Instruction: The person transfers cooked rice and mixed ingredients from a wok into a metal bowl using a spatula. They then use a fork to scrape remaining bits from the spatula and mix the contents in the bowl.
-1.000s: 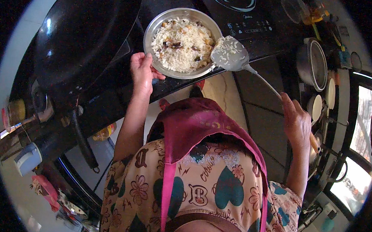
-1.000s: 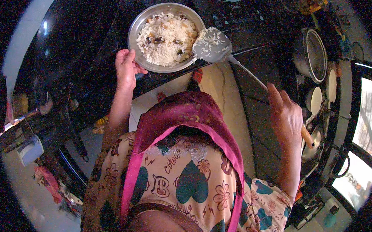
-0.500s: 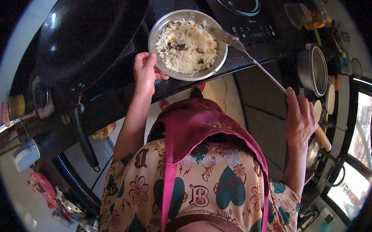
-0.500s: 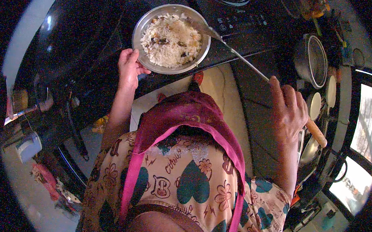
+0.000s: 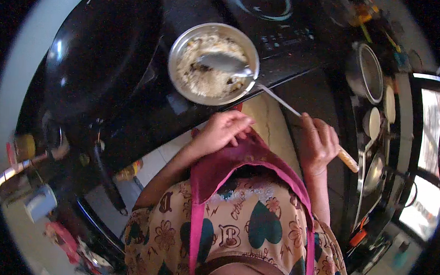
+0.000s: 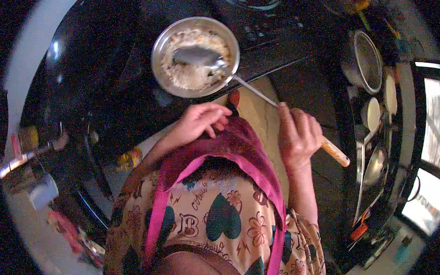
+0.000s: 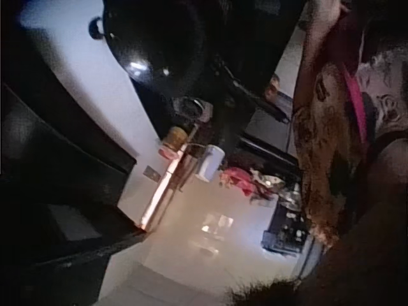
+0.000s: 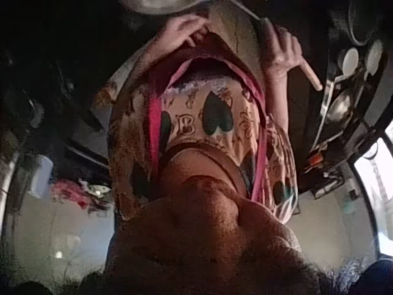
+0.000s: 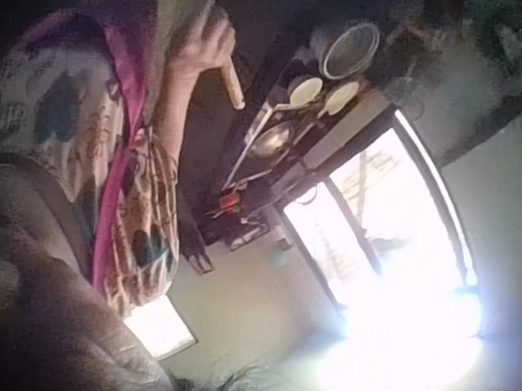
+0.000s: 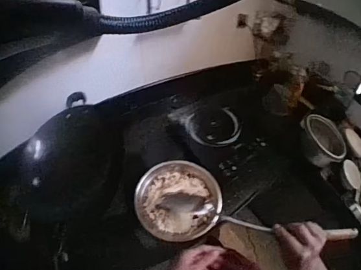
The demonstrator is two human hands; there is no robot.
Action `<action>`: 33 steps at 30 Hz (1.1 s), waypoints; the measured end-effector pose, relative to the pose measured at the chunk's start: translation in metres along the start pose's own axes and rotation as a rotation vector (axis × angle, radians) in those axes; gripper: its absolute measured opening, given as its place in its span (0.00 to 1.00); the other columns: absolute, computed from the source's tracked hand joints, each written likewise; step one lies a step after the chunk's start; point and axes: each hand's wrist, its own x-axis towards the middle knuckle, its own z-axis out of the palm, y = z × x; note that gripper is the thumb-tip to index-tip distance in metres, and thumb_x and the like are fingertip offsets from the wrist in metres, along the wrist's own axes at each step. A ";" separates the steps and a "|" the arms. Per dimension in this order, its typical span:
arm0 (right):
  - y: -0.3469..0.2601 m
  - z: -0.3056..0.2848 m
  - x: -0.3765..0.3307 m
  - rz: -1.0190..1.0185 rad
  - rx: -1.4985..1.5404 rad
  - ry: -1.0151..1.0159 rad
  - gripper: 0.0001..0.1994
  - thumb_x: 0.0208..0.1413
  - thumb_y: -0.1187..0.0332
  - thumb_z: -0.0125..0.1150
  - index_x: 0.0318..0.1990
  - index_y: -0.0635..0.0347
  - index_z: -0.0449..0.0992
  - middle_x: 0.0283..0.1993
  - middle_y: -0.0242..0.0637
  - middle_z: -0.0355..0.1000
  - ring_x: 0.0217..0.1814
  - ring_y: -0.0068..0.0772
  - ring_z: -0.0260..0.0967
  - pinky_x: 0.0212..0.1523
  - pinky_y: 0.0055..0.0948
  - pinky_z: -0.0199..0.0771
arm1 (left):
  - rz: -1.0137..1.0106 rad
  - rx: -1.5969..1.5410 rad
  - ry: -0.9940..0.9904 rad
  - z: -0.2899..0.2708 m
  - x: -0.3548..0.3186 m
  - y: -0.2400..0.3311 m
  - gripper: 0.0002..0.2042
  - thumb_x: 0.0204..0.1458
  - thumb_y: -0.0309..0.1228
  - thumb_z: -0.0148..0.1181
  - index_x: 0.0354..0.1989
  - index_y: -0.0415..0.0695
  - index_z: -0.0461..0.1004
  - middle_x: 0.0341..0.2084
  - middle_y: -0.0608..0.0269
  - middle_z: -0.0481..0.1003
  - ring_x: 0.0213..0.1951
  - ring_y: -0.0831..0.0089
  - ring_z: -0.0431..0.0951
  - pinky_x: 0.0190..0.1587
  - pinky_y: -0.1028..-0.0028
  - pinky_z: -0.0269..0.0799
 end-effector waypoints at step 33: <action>0.376 -0.055 -0.050 0.696 0.526 0.099 0.13 0.47 0.76 0.60 0.43 0.62 0.72 0.39 0.40 0.71 0.40 0.35 0.69 0.42 0.29 0.70 | 0.546 -0.832 0.515 0.150 0.094 0.066 0.16 0.62 0.36 0.41 0.20 0.49 0.55 0.14 0.72 0.51 0.15 0.82 0.49 0.16 0.80 0.48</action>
